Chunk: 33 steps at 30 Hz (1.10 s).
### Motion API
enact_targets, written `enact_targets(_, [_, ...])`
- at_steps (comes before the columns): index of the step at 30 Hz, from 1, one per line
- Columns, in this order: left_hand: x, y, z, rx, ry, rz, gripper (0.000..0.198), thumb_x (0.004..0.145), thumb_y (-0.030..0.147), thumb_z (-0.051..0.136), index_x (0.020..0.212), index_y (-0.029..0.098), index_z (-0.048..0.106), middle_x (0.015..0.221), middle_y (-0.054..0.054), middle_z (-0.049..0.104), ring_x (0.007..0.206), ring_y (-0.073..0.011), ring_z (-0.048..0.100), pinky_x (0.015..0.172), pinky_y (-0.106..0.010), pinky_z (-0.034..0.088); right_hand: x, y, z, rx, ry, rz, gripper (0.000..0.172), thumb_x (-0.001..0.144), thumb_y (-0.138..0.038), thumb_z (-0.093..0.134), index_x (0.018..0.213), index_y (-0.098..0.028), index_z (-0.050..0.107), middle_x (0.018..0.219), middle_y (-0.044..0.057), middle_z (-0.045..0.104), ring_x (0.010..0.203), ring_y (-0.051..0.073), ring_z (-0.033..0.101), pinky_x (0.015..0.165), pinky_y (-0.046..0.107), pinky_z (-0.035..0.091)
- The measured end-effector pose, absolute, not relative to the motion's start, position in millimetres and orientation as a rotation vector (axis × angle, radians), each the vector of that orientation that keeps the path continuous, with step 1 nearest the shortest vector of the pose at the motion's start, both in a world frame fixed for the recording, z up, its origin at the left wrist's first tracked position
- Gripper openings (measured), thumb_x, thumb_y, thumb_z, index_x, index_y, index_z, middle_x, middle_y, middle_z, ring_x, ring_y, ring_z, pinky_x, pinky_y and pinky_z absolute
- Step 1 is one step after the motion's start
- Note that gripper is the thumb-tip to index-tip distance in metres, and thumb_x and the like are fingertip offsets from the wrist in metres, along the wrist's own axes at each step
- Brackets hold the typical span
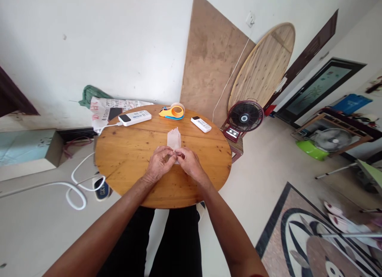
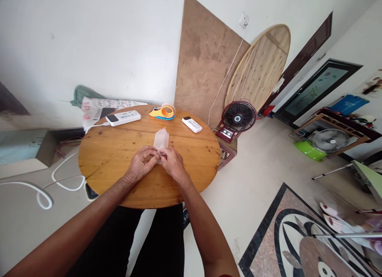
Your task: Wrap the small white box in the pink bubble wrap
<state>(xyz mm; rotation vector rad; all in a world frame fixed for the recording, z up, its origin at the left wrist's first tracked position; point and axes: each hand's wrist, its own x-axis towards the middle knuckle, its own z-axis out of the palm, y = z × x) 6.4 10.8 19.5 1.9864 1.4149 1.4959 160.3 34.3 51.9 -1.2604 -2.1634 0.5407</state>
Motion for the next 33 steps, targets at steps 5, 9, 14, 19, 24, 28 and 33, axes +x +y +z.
enact_targets(5, [10.2, 19.8, 32.7, 1.859, 1.64, 1.285, 0.03, 0.08, 0.044, 0.057, 0.066, 0.018, 0.064, 0.08, -0.005, 0.063, 0.078, -0.0168, 0.058, 0.072, -0.028, 0.047, 157.9, 34.0, 58.6, -1.371, -2.263, 0.428, 0.023, 0.083, -0.018, 0.054, 0.102, -0.023, 0.064, 0.093, 0.003, 0.069, 0.083, 0.018, 0.059, 0.073, 0.027, 0.043])
enact_targets(9, [7.4, 30.4, 51.9, 1.819, 1.784, 0.937, 0.032, 0.075, 0.046, 0.06, 0.062, 0.017, 0.065, 0.063, -0.002, 0.059, 0.064, -0.0153, 0.054, 0.056, -0.025, 0.036, 157.7, 36.2, 63.2, -1.405, -2.265, 0.451, 0.031, 0.08, -0.017, 0.055, 0.109, -0.024, 0.061, 0.091, 0.002, 0.069, 0.081, 0.019, 0.06, 0.072, 0.027, 0.043])
enact_targets(14, [2.6, 34.8, 59.8, 1.858, 1.691, 0.753, 0.03, 0.076, 0.042, 0.058, 0.06, 0.017, 0.064, 0.053, 0.0, 0.054, 0.055, -0.0131, 0.048, 0.052, -0.025, 0.03, 157.6, 37.8, 67.6, -1.413, -2.273, 0.537, 0.032, 0.077, -0.017, 0.058, 0.108, -0.023, 0.061, 0.086, 0.001, 0.067, 0.075, 0.017, 0.058, 0.068, 0.027, 0.041])
enact_targets(19, [2.4, 33.0, 50.8, 1.93, 1.693, 0.87, 0.024, 0.076, 0.033, 0.056, 0.06, 0.017, 0.063, 0.067, -0.003, 0.062, 0.063, -0.0153, 0.054, 0.057, -0.026, 0.037, 162.1, 39.6, 60.1, -1.284, -2.232, 0.618, 0.051, 0.078, -0.016, 0.058, 0.129, -0.023, 0.053, 0.087, 0.0, 0.066, 0.073, 0.015, 0.056, 0.072, 0.027, 0.042])
enact_targets(24, [0.4, 37.2, 42.1, 2.008, 1.681, 0.951, 0.018, 0.074, 0.03, 0.057, 0.063, 0.018, 0.065, 0.085, -0.008, 0.064, 0.083, -0.0223, 0.061, 0.073, -0.034, 0.047, 176.2, 56.0, 53.8, -1.173, -2.129, 0.82, 0.042, 0.08, -0.022, 0.059, 0.122, -0.021, 0.06, 0.086, -0.001, 0.063, 0.071, 0.013, 0.055, 0.068, 0.025, 0.043])
enact_targets(28, [-2.9, 44.0, 32.7, 2.094, 1.535, 1.061, 0.015, 0.072, 0.023, 0.059, 0.058, 0.02, 0.061, 0.106, -0.012, 0.066, 0.119, -0.0301, 0.053, 0.095, -0.043, 0.045, 181.3, 83.8, 59.4, -1.112, -2.178, 0.685, 0.031, 0.085, -0.016, 0.05, 0.11, -0.02, 0.067, 0.087, 0.001, 0.064, 0.078, 0.014, 0.056, 0.074, 0.025, 0.043])
enact_targets(33, [-3.0, 48.0, 25.1, 1.994, 1.453, 1.086, 0.015, 0.073, 0.021, 0.056, 0.058, 0.022, 0.055, 0.1, -0.01, 0.07, 0.123, -0.0281, 0.054, 0.098, -0.042, 0.046, 166.6, 109.2, 67.4, -1.11, -2.464, 0.431, 0.029, 0.084, -0.016, 0.053, 0.104, -0.029, 0.07, 0.094, 0.0, 0.064, 0.083, 0.017, 0.057, 0.076, 0.026, 0.042])
